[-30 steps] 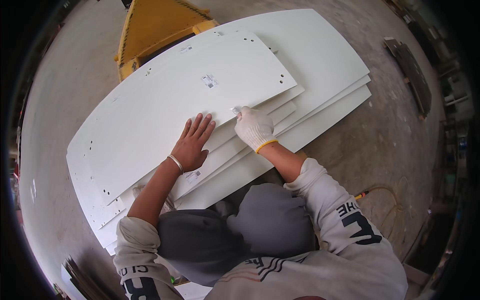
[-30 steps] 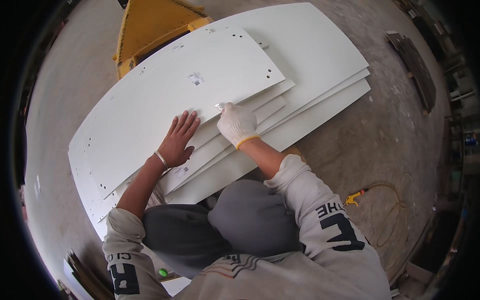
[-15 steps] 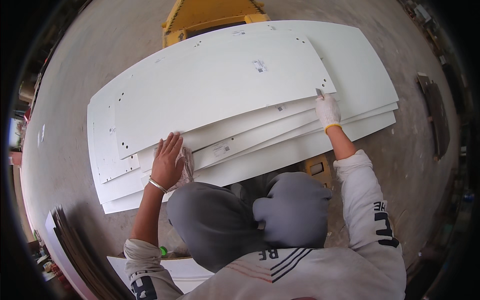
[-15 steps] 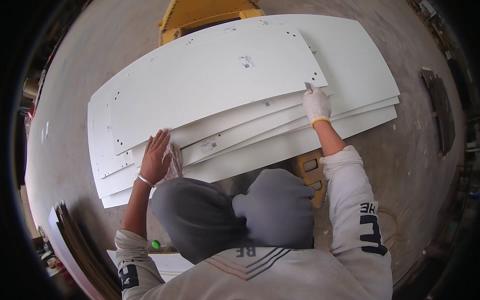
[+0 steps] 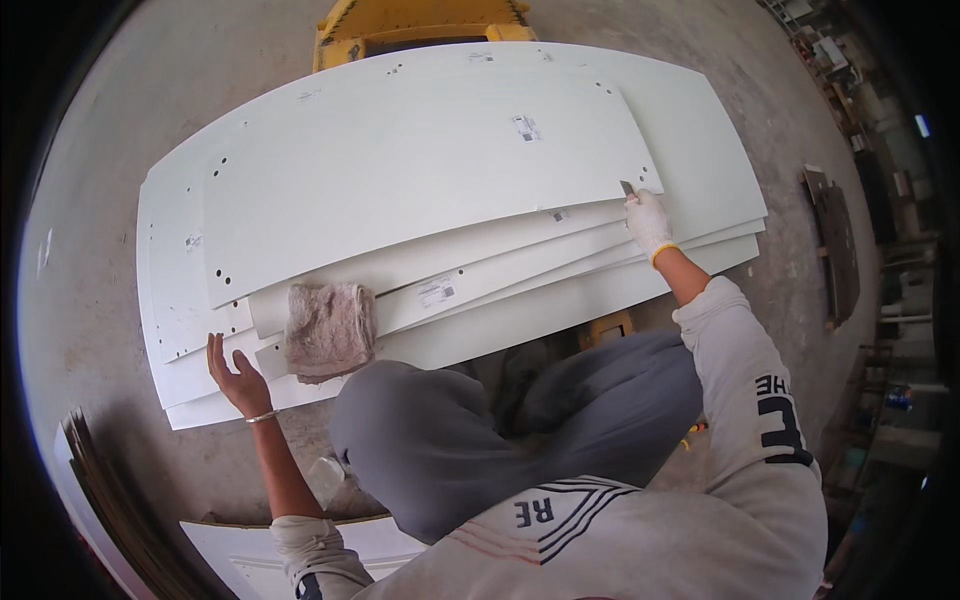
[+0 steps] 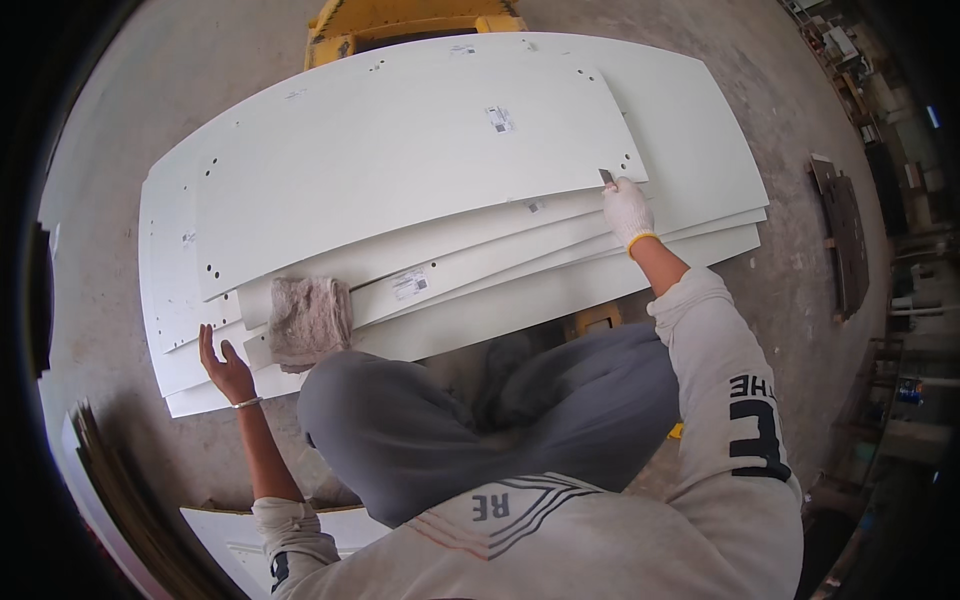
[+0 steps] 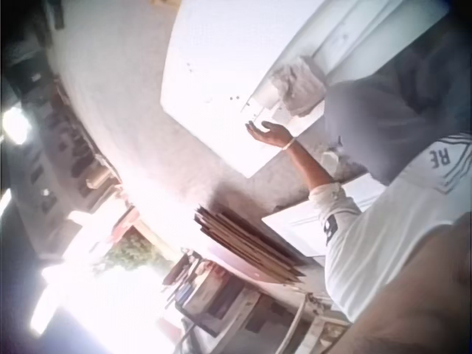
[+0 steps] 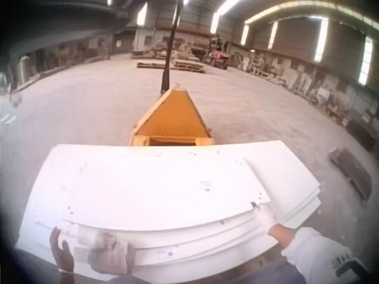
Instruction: The person uses a utility knife to trim the edges of stacked white panels, then wipes the surfaces with a cloth. The person also uses a yellow tool to pry or separate a panel from the stack.
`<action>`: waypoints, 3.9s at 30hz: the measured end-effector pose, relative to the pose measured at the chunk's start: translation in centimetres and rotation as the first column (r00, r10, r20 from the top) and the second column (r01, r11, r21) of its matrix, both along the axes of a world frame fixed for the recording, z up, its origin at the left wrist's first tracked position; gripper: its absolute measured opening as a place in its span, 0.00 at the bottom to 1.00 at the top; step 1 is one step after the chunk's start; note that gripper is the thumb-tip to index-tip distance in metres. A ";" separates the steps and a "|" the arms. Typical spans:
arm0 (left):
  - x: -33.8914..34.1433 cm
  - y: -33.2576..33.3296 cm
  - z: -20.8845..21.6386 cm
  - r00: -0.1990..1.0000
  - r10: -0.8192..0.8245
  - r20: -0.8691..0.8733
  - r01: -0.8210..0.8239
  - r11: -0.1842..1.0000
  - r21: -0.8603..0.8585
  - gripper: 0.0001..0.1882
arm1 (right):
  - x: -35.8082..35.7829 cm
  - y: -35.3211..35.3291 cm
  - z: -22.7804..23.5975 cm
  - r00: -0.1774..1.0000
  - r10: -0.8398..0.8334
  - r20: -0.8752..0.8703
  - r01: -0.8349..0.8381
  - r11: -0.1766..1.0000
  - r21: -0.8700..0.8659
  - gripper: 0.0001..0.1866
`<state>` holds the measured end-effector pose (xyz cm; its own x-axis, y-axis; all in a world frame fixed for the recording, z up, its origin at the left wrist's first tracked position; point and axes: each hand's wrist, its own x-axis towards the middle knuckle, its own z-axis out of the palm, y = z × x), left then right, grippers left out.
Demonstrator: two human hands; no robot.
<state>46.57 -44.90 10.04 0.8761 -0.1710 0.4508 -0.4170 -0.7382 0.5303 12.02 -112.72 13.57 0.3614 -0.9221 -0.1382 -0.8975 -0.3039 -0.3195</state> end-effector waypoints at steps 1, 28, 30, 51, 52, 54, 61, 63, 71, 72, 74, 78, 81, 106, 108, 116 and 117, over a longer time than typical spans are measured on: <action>0.7 1.1 -0.3 1.000 0.019 0.004 -0.019 1.000 -0.014 0.24 | 1.1 1.8 -0.1 1.000 0.012 0.008 -0.012 1.000 -0.018 0.15; 5.2 -2.9 -3.4 0.908 -0.291 -0.302 0.099 0.849 -0.519 0.37 | 8.4 13.5 0.4 0.968 -0.042 0.246 -0.044 0.942 0.332 0.20; 4.7 -2.5 -2.7 0.907 -0.289 -0.306 0.055 0.802 -0.595 0.40 | 10.7 16.5 1.1 0.982 0.076 0.175 -0.120 0.960 0.254 0.21; 4.4 -3.2 -2.6 0.890 -0.274 -0.364 0.024 0.826 -0.563 0.44 | 9.1 17.3 2.5 0.905 -0.082 0.417 -0.064 0.943 0.326 0.10; 4.4 -3.1 -2.6 0.886 -0.277 -0.371 0.020 0.823 -0.567 0.44 | 9.6 17.9 2.1 0.925 -0.048 0.378 -0.060 0.961 0.269 0.12; 4.6 -2.8 -2.8 0.881 -0.291 -0.374 0.024 0.816 -0.577 0.44 | 10.3 18.5 1.5 0.956 0.018 0.294 -0.064 0.987 0.147 0.17; 4.7 -2.6 -2.9 0.878 -0.297 -0.376 0.025 0.813 -0.582 0.45 | 9.9 16.4 1.5 0.929 -0.059 0.366 -0.077 0.935 0.346 0.18; 4.6 -2.9 -2.9 0.875 -0.295 -0.385 0.019 0.815 -0.579 0.46 | 10.1 17.4 1.2 0.940 0.008 0.342 -0.111 0.953 0.282 0.18; 4.8 -2.3 -3.1 0.889 -0.282 -0.361 0.045 0.838 -0.544 0.46 | 17.2 28.1 5.1 0.966 0.191 0.174 -0.230 0.943 0.240 0.18; 4.8 -2.5 -3.2 0.886 -0.288 -0.364 0.044 0.834 -0.551 0.46 | 17.8 29.0 5.1 0.969 0.190 0.161 -0.227 0.937 0.263 0.18; 4.9 -2.6 -3.4 0.883 -0.292 -0.368 0.039 0.826 -0.562 0.46 | 18.9 30.5 5.1 0.965 0.210 0.159 -0.247 0.930 0.272 0.18; 5.5 -1.3 -3.9 0.889 -0.269 -0.370 0.028 0.840 -0.542 0.45 | 18.5 30.1 4.4 0.957 0.191 0.217 -0.230 0.958 0.169 0.18; 5.2 -2.4 -3.9 0.888 -0.294 -0.354 0.035 0.811 -0.584 0.45 | 14.4 24.1 3.4 0.966 0.096 0.241 -0.123 0.987 0.101 0.19; 5.2 -2.8 -4.2 0.903 -0.295 -0.314 0.070 0.819 -0.569 0.44 | 21.6 34.3 5.1 0.968 0.214 0.135 -0.238 0.950 0.201 0.19; 5.0 -2.2 -3.9 0.913 -0.273 -0.305 0.067 0.835 -0.546 0.44 | 21.2 34.0 5.1 0.964 0.216 0.153 -0.244 0.950 0.197 0.19; 4.6 -2.8 -3.5 0.922 -0.273 -0.274 0.085 0.835 -0.544 0.44 | 13.4 23.0 3.2 0.981 -0.029 0.190 0.006 0.993 0.117 0.19; 4.4 -2.7 -3.5 0.922 -0.275 -0.272 0.078 0.821 -0.565 0.43 | 13.9 24.1 3.2 0.984 0.047 0.170 -0.059 0.996 0.069 0.19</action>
<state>51.01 -47.59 6.53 0.9654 -0.1556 0.2092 -0.2410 -0.2264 0.9438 25.88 -88.59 16.76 0.4334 -0.8906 -0.1381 -0.8125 -0.3199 -0.4873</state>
